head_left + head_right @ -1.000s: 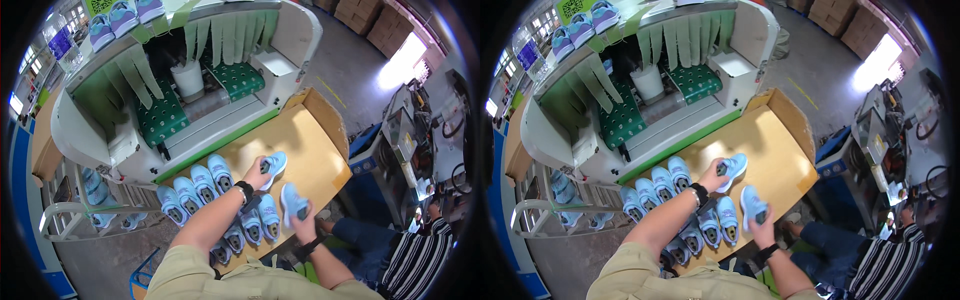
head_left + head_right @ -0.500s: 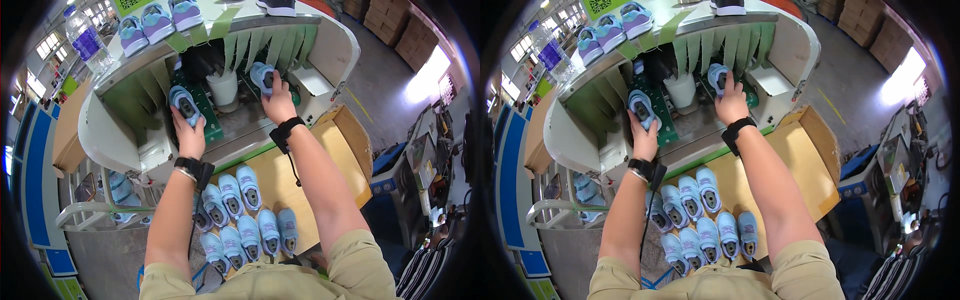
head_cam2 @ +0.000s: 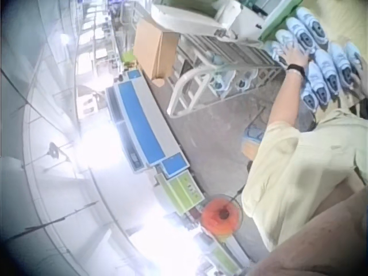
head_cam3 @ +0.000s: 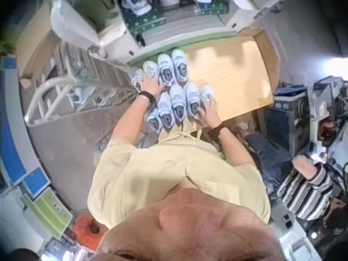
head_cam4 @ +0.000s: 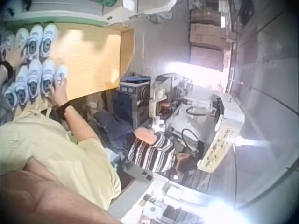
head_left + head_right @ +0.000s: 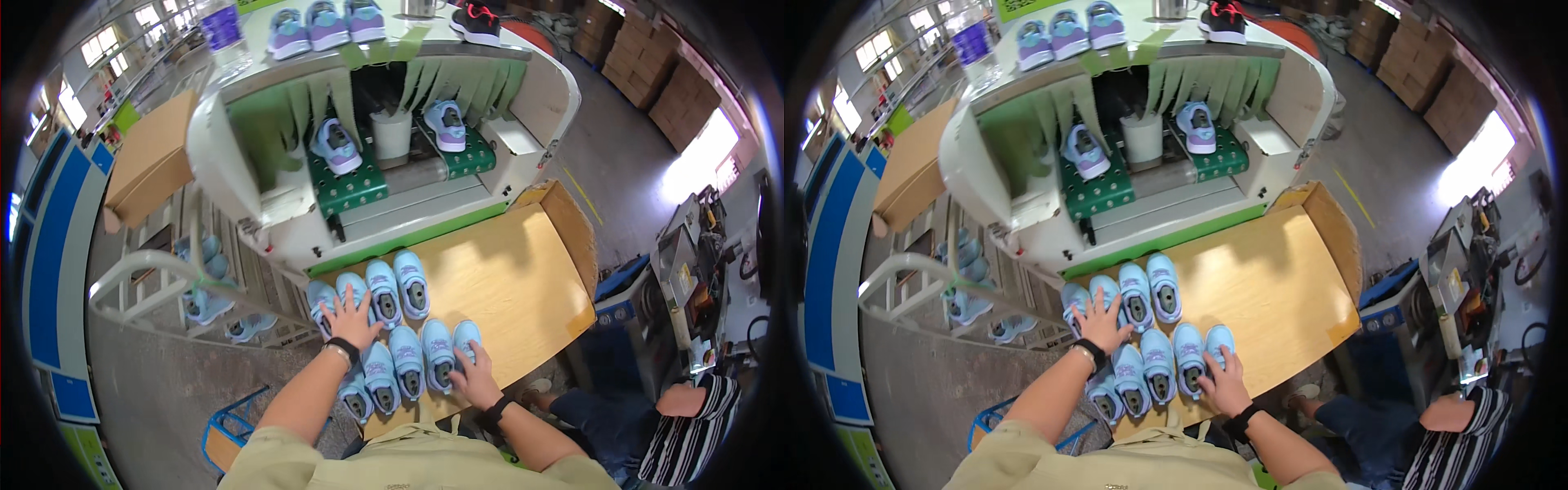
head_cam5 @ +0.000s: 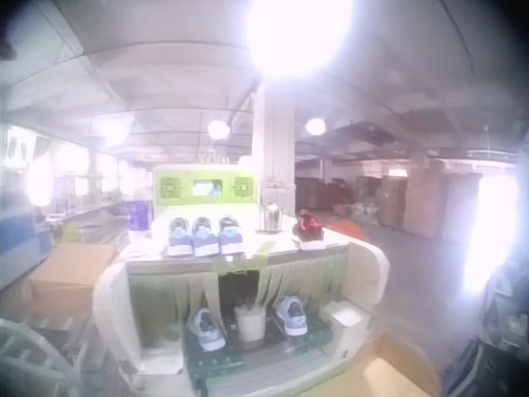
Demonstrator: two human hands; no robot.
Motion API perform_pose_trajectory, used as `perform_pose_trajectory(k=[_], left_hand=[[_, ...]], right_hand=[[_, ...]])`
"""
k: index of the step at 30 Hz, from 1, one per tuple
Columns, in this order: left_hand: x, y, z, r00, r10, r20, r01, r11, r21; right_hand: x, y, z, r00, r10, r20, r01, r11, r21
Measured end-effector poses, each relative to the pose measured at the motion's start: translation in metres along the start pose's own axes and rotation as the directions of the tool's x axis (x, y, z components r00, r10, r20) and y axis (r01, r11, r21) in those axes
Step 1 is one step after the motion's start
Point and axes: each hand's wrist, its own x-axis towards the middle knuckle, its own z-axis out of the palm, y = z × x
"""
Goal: The person picks up light blue sneakers from a table, inspects them by turning them over and checking the interior, and places them onto a conveyor belt. The person repeats this process for multiple pairs of shoes in a factory setting.
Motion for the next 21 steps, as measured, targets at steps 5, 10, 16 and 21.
perform_pose_trajectory(k=[5,10,16,21], left_hand=[[0.004,-0.009,0.005,0.999,-0.004,0.042,0.004,1.000,0.014],[0.008,-0.005,0.001,0.993,-0.028,0.118,0.026,0.999,0.020],[0.006,-0.007,-0.005,0.982,-0.053,0.180,0.053,0.999,0.003],[0.011,-0.004,-0.004,0.981,-0.045,0.188,0.044,0.999,0.008]], right_hand=[[0.003,0.000,0.026,0.982,-0.015,-0.188,0.006,0.999,-0.049],[0.000,0.004,0.032,0.957,-0.035,-0.288,0.014,0.997,-0.076],[0.001,0.002,0.037,0.939,-0.065,-0.339,0.017,0.989,-0.144],[-0.001,0.009,0.040,0.940,-0.036,-0.340,-0.015,0.989,-0.146]])
